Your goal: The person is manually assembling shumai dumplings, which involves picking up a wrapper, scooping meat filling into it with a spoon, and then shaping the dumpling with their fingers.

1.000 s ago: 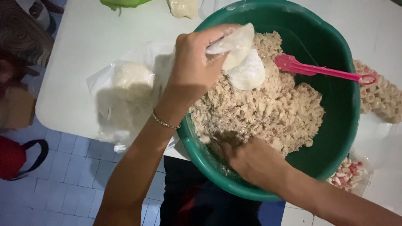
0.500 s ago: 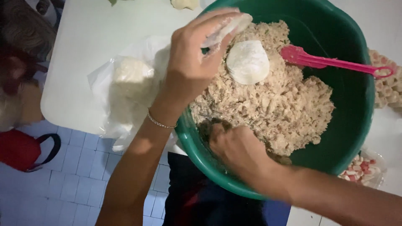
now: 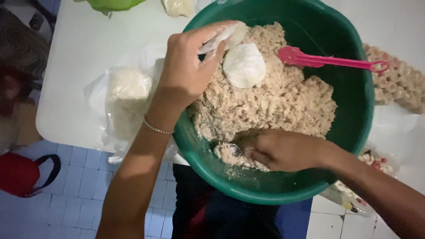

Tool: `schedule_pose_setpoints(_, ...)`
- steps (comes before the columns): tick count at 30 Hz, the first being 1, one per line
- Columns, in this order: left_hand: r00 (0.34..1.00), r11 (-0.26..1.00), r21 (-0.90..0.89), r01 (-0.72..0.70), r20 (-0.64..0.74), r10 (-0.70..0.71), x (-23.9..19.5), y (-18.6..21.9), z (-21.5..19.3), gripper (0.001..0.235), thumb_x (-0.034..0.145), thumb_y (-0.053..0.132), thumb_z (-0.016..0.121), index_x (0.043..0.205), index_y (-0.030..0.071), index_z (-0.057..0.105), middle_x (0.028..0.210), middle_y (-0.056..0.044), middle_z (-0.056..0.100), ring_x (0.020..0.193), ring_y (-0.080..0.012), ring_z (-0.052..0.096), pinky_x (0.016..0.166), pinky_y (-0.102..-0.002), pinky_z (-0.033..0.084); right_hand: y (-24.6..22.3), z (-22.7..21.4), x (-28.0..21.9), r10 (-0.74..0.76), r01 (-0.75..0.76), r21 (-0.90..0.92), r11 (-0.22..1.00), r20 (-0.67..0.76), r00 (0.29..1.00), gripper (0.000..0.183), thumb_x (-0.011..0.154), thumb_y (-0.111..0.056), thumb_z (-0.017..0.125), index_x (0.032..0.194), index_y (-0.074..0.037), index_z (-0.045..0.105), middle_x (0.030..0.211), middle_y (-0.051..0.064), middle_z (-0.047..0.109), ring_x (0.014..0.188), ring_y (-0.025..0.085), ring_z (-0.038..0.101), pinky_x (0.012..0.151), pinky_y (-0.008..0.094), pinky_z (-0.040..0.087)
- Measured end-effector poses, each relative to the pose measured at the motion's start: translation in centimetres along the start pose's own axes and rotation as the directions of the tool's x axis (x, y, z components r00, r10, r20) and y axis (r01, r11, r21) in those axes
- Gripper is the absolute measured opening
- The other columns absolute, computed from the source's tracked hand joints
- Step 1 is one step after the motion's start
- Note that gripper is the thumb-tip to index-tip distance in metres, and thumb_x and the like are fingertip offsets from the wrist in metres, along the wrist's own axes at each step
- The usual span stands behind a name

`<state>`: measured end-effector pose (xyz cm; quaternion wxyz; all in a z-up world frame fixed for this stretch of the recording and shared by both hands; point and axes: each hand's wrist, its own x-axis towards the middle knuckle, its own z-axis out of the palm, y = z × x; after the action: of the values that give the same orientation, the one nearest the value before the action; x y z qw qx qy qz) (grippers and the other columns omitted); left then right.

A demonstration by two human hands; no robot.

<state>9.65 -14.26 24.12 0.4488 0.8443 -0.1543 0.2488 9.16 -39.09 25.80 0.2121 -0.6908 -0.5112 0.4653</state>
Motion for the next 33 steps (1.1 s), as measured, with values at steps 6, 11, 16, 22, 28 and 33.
schedule_pose_setpoints(6, 0.969, 0.965, -0.165, 0.205, -0.106, -0.224, -0.4, 3.5, -0.7, 0.033, 0.105, 0.019, 0.054, 0.126, -0.006, 0.062, 0.125, -0.021, 0.068, 0.119, -0.0292, 0.068, 0.106, -0.036, 0.057, -1.3, -1.1, -4.3, 0.19, -0.217, 0.27, 0.938, 0.122, 0.974, 0.031, 0.104, -0.03, 0.042, 0.097, -0.017, 0.069, 0.076, 0.0, 0.062, 0.062, 0.01, 0.053, 0.06, 0.03, 0.046)
schedule_pose_setpoints(11, 0.741, 0.64, -0.374, 0.671, 0.295, -0.604, -3.5, 8.3, 1.2, 0.05, 0.092, 0.058, 0.039, 0.072, 0.015, 0.056, 0.053, 0.007, 0.037, 0.042, -0.0075, 0.033, 0.038, -0.026, 0.032, -1.7, -0.7, -8.8, 0.051, 0.087, 0.487, 0.869, -0.262, 0.964, 0.031, 0.103, -0.024, 0.046, 0.095, -0.007, 0.071, 0.061, -0.002, 0.056, 0.041, 0.006, 0.041, 0.035, 0.019, 0.034)
schedule_pose_setpoints(16, 0.63, 0.427, -0.473, 0.771, 0.464, -0.623, -5.5, 12.1, 2.7, 0.052, 0.097, 0.054, 0.041, 0.061, 0.017, 0.05, 0.048, 0.007, 0.024, 0.038, -0.0091, 0.02, 0.052, -0.029, 0.036, -4.6, 1.0, -10.8, 0.552, -0.303, 0.486, 0.819, -0.528, 0.646, 0.059, 0.102, -0.039, 0.037, 0.07, -0.005, 0.074, 0.046, 0.004, 0.058, 0.036, 0.015, 0.051, 0.038, 0.03, 0.04)
schedule_pose_setpoints(22, 0.591, -0.204, -0.785, 0.585, 0.585, -0.555, -5.6, 14.5, 5.1, 0.069, 0.094, 0.052, 0.045, 0.144, 0.005, 0.044, 0.143, -0.019, 0.057, 0.133, -0.035, 0.053, 0.111, -0.064, 0.036, -3.8, 3.8, -9.9, 0.146, -0.383, -0.049, 0.922, -0.875, 0.462, 0.046, 0.103, -0.025, 0.047, 0.06, -0.01, 0.043, 0.048, 0.002, 0.037, 0.041, 0.011, 0.034, 0.044, 0.032, 0.026)
schedule_pose_setpoints(28, 0.398, -0.267, -0.738, 0.62, 0.589, -0.703, -6.2, 15.6, 5.9, 0.037, 0.092, 0.044, 0.052, 0.106, 0.011, 0.043, 0.105, -0.011, 0.046, 0.103, -0.0221, 0.055, 0.107, -0.057, 0.052, 0.0, 5.7, -10.1, 0.063, -0.237, -0.066, 0.969, -0.864, 0.499, 0.036, 0.1, -0.023, 0.052, 0.068, -0.008, 0.056, 0.055, 0.003, 0.049, 0.047, 0.013, 0.047, 0.048, 0.029, 0.036)
schedule_pose_setpoints(33, 0.423, -0.188, -0.72, 0.668, 0.576, -0.699, -7.9, 14.9, 6.8, 0.045, 0.095, 0.041, 0.06, 0.059, 0.014, 0.057, 0.035, 0.002, 0.041, 0.071, -0.0128, 0.069, 0.118, -0.073, 0.024, 1.2, 5.3, -11.8, 0.012, -0.173, -0.107, 0.979, -0.819, 0.573, 0.035, 0.099, -0.023, 0.055, 0.066, -0.009, 0.054, 0.057, 0.002, 0.05, 0.048, 0.012, 0.049, 0.048, 0.026, 0.037)
